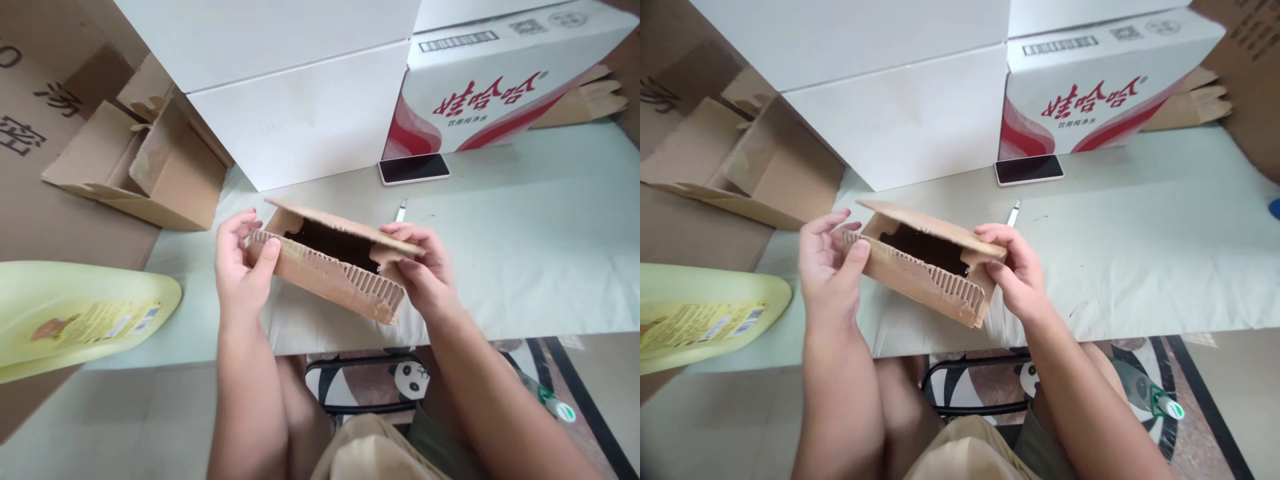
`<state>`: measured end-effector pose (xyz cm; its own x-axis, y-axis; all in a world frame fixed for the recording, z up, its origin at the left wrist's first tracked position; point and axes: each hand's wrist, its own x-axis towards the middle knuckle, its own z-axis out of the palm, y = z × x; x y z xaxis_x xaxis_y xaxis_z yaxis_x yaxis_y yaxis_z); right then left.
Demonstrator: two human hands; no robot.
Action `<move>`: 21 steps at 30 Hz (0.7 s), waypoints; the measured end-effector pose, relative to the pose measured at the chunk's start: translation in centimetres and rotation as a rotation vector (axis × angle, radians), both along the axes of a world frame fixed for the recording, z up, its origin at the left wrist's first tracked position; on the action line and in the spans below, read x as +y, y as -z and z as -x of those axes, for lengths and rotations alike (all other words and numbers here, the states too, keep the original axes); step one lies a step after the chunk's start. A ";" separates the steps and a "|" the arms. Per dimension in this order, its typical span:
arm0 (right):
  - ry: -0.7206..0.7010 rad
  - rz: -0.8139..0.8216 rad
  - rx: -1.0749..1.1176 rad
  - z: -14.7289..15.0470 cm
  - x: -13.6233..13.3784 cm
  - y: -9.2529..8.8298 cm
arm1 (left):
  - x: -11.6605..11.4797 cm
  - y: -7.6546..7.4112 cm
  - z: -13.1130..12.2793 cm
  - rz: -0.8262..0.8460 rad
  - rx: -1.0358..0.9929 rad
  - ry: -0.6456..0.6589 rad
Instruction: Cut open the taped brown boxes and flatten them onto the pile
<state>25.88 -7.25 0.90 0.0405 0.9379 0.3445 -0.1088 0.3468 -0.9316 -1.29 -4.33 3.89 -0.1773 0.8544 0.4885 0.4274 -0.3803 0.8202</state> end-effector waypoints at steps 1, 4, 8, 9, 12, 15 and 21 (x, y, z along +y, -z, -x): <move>-0.018 -0.022 0.005 0.0 -0.1 0.1 | 0.0 0.0 0.0 0.006 0.023 0.003; 0.003 -0.023 -0.017 0.0 -0.1 0.2 | 0.0 -0.2 0.1 0.027 0.118 0.024; 0.092 0.019 -0.132 0.4 0.2 0.6 | -0.2 -1.0 -0.3 0.061 0.253 0.019; 0.095 0.018 -0.152 0.6 0.2 0.6 | -0.3 -1.1 -0.4 0.066 0.263 0.016; 0.174 0.005 -0.202 0.7 -0.4 -0.6 | -0.4 -1.3 -0.6 0.073 0.254 -0.004; 0.364 -0.111 -0.183 0.5 -2.2 -4.2 | -0.4 -1.2 -0.6 0.086 0.247 -0.020; -1.209 -0.063 -0.600 4.3 -6.2 -8.9 | -0.2 -1.1 -0.5 0.078 0.253 -0.019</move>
